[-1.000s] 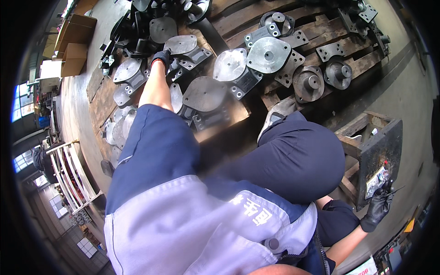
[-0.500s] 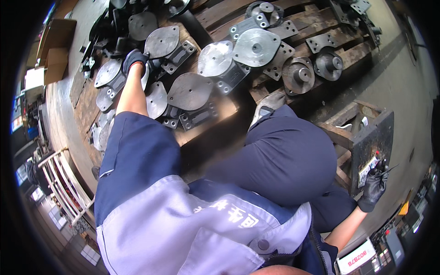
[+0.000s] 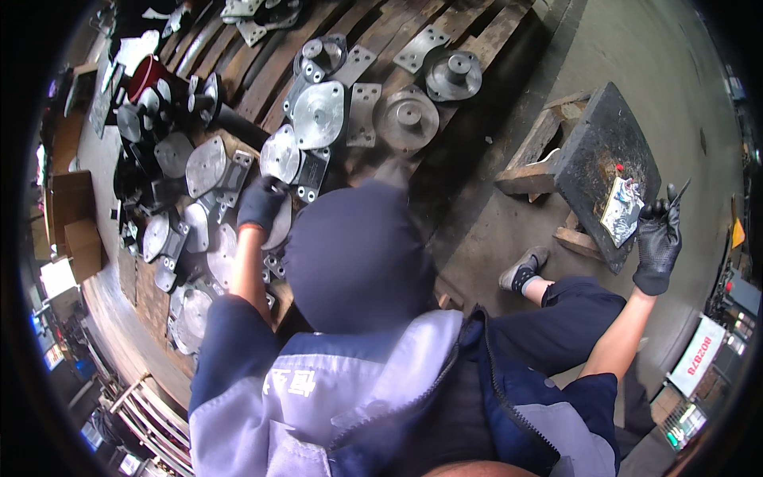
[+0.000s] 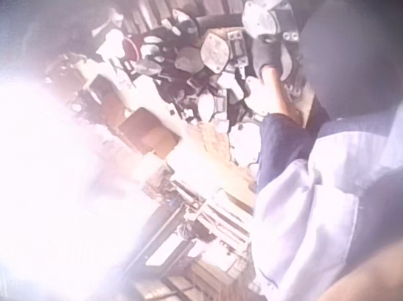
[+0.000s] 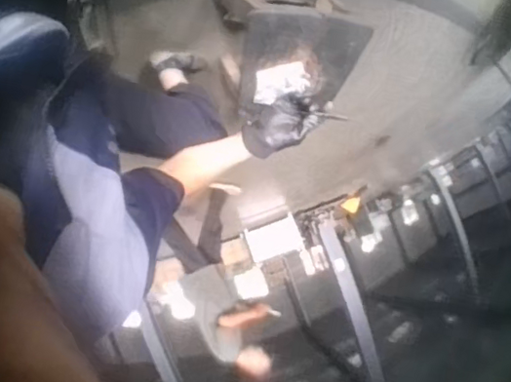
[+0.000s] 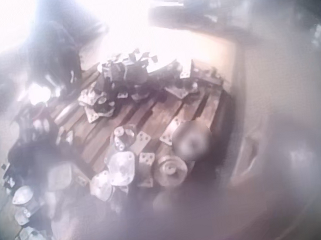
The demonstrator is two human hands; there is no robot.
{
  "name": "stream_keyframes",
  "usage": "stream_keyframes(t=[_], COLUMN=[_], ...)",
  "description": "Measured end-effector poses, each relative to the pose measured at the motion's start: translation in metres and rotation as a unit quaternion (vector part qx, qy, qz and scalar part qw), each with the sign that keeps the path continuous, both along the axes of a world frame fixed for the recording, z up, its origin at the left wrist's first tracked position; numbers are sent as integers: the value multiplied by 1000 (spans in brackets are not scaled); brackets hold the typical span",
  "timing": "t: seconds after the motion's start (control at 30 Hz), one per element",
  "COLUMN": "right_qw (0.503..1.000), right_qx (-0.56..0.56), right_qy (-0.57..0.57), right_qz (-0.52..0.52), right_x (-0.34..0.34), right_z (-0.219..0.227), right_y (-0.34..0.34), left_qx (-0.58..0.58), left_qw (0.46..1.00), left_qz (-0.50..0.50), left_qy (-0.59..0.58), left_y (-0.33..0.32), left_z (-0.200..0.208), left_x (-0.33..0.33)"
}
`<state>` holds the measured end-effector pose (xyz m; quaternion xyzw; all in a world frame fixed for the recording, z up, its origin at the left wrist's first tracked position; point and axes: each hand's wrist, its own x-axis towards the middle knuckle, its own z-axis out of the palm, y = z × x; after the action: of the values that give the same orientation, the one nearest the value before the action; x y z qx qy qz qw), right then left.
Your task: The person sits on the floor and repeatedly picks up metal parts from a wooden pallet, scrapes them with a handheld tool, and places them back. The person handles multiple similar metal components one at a time throughout the clip.
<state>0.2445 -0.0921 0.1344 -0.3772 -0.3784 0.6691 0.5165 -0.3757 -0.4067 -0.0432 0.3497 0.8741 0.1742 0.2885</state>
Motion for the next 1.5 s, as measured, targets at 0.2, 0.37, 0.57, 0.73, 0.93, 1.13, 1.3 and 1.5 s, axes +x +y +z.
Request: stream_keyframes(t=[0.2,0.37,0.57,0.73,0.93,1.13,1.3,1.5], right_qw=[991,984,989,983,980,990,988,983], right_qx=[-48,-59,-31,-76,-57,-58,-35,-53], right_qy=[97,128,133,113,49,64,75,115], right_qz=[-77,-112,-56,-123,-182,-112,-128,-136], right_x=[35,37,47,52,19,8,3,-2], right_z=[-34,-36,-39,-45,-27,-31,-28,-41], right_y=[-1,-3,5,6,4,16,21,28], left_qx=[-85,-61,-87,108,128,45,-23,88], left_qw=[986,952,875,885,923,910,867,960], left_qz=[-137,-269,-441,-442,-351,-412,-468,-125], left_qy=[33,132,177,95,-95,27,171,235], left_y=[54,138,244,263,251,252,306,411], left_z=[28,81,74,29,33,-16,32,27], left_x=[29,46,101,159,181,169,127,-18])
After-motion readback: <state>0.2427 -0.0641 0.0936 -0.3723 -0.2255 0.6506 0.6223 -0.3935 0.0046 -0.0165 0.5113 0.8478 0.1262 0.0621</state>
